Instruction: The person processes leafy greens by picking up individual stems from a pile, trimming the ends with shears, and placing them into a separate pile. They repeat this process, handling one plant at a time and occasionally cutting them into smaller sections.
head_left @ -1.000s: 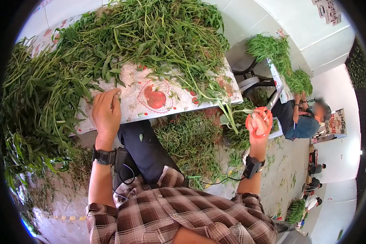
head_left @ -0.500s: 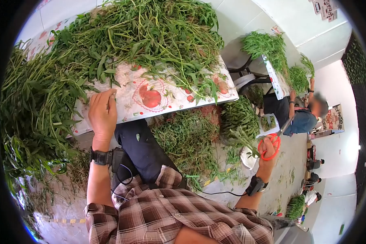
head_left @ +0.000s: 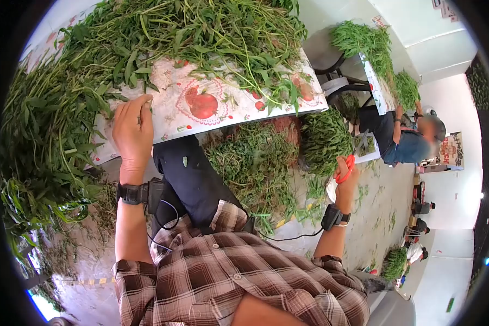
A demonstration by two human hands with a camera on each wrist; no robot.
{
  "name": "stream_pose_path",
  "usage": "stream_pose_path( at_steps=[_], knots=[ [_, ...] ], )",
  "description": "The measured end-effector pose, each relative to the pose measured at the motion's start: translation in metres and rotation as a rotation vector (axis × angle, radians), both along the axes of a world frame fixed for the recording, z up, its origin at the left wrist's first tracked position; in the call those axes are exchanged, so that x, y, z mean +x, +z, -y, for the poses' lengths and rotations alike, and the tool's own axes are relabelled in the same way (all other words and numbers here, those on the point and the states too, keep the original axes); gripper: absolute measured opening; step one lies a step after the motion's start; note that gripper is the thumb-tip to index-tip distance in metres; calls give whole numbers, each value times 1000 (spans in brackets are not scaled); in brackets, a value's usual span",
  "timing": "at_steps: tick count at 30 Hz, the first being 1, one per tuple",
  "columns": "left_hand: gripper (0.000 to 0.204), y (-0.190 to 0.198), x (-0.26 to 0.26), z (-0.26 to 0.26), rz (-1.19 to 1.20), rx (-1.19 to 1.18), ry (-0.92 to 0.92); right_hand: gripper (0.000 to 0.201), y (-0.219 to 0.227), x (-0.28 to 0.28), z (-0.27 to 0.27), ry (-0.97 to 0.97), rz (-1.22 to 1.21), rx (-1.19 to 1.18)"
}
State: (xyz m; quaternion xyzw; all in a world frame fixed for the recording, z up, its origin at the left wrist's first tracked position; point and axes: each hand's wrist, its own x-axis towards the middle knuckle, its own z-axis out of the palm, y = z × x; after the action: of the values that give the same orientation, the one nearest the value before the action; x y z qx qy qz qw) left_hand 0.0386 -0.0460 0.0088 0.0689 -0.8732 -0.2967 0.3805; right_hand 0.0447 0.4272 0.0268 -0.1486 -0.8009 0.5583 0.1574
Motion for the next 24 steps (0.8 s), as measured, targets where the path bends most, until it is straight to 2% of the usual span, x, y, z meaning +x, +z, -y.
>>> stream_pose_path(
  at_steps=[18,24],
  knots=[
    [14,0,0,0,-11,-17,11,20,-15,-15,40,106,96,-69],
    [15,0,0,1,-28,-32,-3,21,-4,-23,59,168,72,-20]
  ],
)
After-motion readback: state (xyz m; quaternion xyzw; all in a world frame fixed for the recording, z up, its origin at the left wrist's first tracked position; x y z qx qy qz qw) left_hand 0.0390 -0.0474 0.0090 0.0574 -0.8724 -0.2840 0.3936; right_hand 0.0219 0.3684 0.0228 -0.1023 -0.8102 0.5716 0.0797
